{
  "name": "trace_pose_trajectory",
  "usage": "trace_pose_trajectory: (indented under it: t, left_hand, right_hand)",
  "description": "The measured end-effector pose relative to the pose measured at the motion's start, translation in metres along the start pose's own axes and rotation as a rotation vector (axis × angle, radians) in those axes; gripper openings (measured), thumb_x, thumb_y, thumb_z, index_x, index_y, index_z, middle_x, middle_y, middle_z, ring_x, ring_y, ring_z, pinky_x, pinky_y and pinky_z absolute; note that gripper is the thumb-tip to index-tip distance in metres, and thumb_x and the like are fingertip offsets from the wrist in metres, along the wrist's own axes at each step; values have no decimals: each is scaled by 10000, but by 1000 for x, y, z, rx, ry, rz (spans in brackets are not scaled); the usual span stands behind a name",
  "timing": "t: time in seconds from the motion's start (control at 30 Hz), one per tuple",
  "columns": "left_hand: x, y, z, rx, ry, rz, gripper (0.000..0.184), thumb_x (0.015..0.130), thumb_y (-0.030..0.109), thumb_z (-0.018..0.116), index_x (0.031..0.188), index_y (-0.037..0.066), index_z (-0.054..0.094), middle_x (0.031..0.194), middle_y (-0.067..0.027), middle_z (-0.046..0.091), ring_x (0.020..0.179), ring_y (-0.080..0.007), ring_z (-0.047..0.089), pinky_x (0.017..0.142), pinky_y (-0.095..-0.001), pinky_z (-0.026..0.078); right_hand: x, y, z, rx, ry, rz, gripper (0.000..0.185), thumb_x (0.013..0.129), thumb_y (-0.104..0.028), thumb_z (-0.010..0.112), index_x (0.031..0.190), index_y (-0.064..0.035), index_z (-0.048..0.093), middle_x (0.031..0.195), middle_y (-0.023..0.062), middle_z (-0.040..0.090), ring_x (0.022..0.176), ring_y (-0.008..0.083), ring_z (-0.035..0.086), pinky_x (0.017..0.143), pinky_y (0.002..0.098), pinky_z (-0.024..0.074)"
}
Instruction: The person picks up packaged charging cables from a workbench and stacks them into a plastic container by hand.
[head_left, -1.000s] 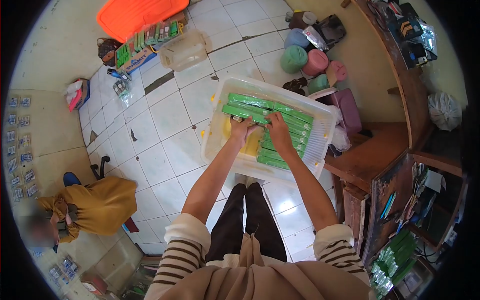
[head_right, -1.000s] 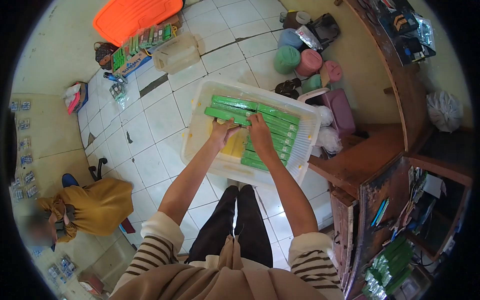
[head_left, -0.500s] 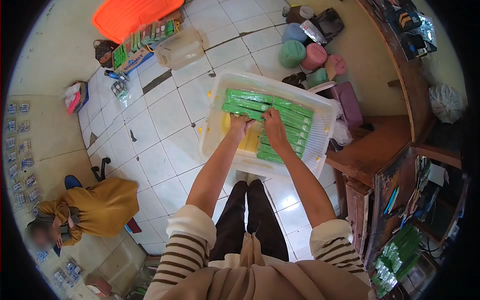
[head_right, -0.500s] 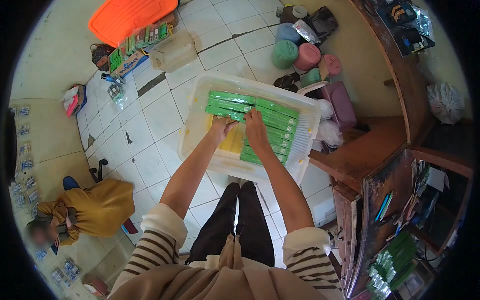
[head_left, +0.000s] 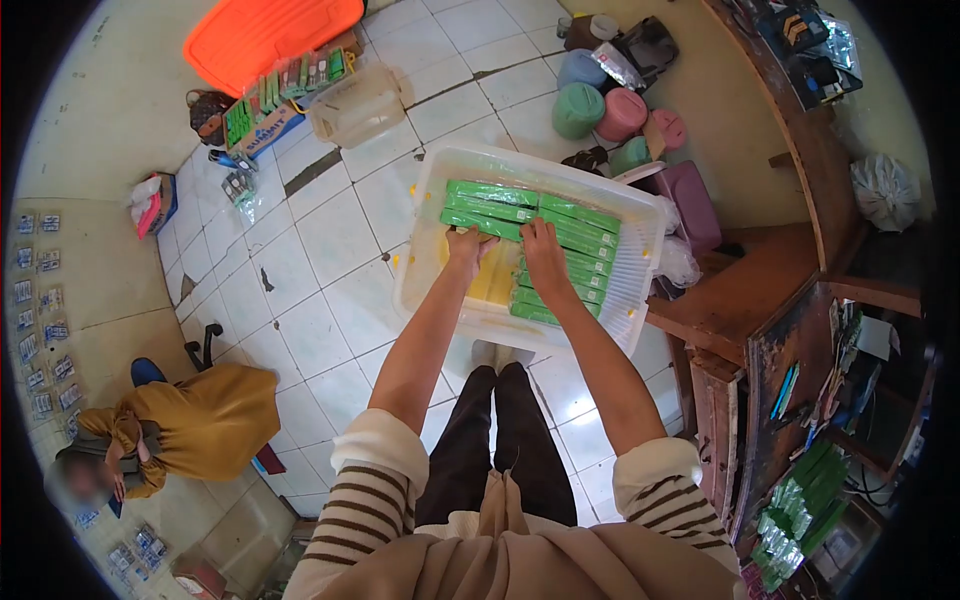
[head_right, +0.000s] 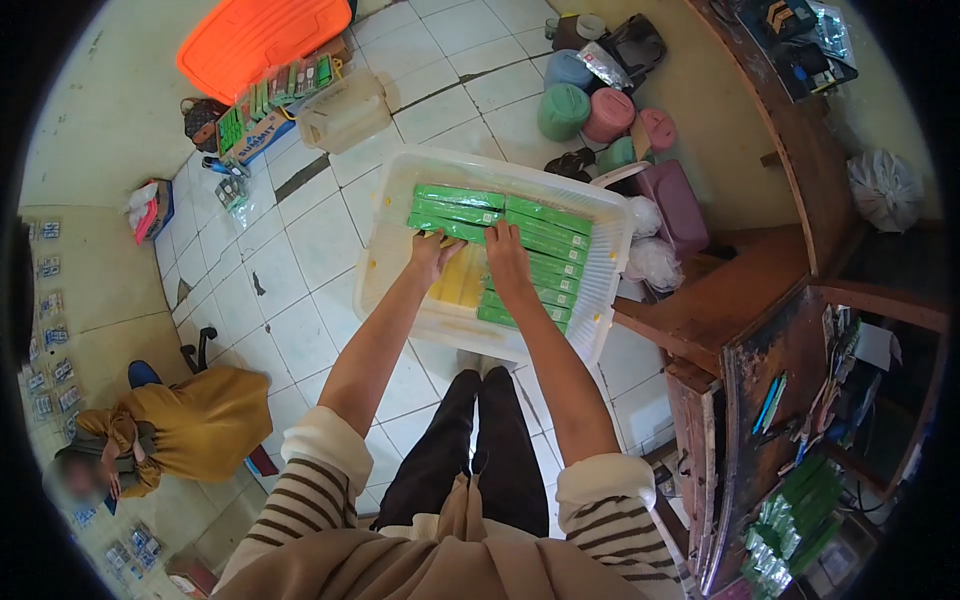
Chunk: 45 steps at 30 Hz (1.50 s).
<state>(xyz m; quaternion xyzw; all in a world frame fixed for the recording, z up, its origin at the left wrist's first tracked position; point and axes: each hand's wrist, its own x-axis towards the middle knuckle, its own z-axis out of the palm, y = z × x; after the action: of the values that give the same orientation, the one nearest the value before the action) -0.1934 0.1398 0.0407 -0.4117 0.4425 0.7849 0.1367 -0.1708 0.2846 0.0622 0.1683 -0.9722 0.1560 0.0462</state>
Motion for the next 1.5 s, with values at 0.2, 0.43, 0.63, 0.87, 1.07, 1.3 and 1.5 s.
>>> trace_pose_trajectory:
  t: [0.2,0.43,0.63,0.87,1.07,1.3,1.5]
  left_hand:
    - [13,-5,-3,-105,-31,4,445,880,11,425,1249,58,180,1223,-212,365,954,-371,565,669,-372,590]
    - [5,8,-9,13,-177,-47,292,889,62,429,1176,36,379,1208,-144,420,1082,-345,461,858,-485,463]
    - [-141,17,-15,482,-315,756,512,860,16,447,1333,19,252,1290,-137,388,1197,-235,387,993,-343,317]
    - [-284,-90,-37,851,-788,1058,222,818,62,528,1032,5,507,995,-141,550,952,-281,505,824,-351,401]
    - [-361,-148,33,986,-1434,811,210,818,46,513,1028,45,524,975,-113,562,926,-247,528,789,-324,426]
    - [-515,-232,191,688,-1882,906,185,856,68,499,1032,13,517,967,-95,553,898,-192,548,796,-293,435]
    - [-631,-326,295,556,-1789,958,374,857,95,518,1205,13,407,1146,-163,472,1060,-282,480,874,-352,405]
  right_hand:
    - [0,-7,6,-55,8,88,287,668,30,563,943,-29,508,979,126,444,903,286,490,680,345,522]
    - [-6,-5,-35,330,76,120,295,731,-29,601,1017,-62,534,1077,156,407,921,321,499,785,390,464]
    - [-110,-22,-169,480,124,216,228,784,-24,552,1011,-24,526,987,172,486,936,330,517,816,384,429]
    - [-341,-63,-205,311,164,667,123,802,-65,528,904,-66,597,870,111,566,854,288,563,733,363,479]
    - [-482,-67,-219,282,634,1248,116,797,-39,521,832,-65,628,824,138,593,732,319,582,660,383,474]
    - [-532,-21,-396,-148,1079,1062,114,793,20,506,892,4,561,829,152,536,796,316,529,678,376,423]
    - [-583,53,-509,-424,1272,973,219,801,-23,537,1020,-24,528,964,153,505,966,330,450,832,397,372]
